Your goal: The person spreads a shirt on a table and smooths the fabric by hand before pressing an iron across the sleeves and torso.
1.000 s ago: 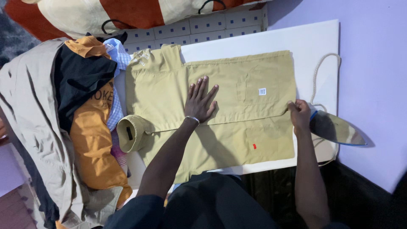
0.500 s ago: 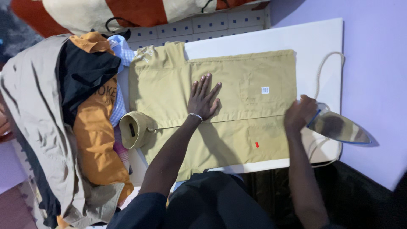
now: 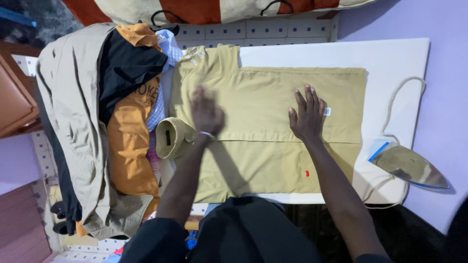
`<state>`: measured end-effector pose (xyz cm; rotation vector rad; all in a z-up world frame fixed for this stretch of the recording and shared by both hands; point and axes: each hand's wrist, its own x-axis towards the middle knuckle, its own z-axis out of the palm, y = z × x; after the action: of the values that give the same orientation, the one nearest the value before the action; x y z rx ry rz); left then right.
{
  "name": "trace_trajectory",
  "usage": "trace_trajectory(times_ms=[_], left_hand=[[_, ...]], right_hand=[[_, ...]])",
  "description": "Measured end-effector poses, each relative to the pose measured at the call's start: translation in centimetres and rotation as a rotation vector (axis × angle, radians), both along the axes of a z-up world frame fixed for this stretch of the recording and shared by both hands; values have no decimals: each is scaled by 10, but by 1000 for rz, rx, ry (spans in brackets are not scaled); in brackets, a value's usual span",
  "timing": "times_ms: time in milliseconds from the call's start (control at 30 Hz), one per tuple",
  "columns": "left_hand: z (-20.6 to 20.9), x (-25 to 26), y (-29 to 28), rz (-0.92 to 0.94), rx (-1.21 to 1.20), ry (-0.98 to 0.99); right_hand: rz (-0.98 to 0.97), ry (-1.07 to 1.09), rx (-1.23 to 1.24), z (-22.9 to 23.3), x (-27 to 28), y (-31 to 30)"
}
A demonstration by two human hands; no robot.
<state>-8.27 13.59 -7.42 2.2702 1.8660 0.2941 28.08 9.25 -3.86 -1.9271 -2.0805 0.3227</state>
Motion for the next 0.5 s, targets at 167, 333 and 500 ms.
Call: trace_trajectory(times_ms=[167,333,500], left_hand=[[13,-73,28,391,-393,-81],[-7,-57,29,296,3,81],[-10,3,21,6,-103,-11]], right_hand=[[5,-16,22,-1,-2,1],[4,-6,6,-1,-2,2],[6,-37,-1,-3,-1,2]])
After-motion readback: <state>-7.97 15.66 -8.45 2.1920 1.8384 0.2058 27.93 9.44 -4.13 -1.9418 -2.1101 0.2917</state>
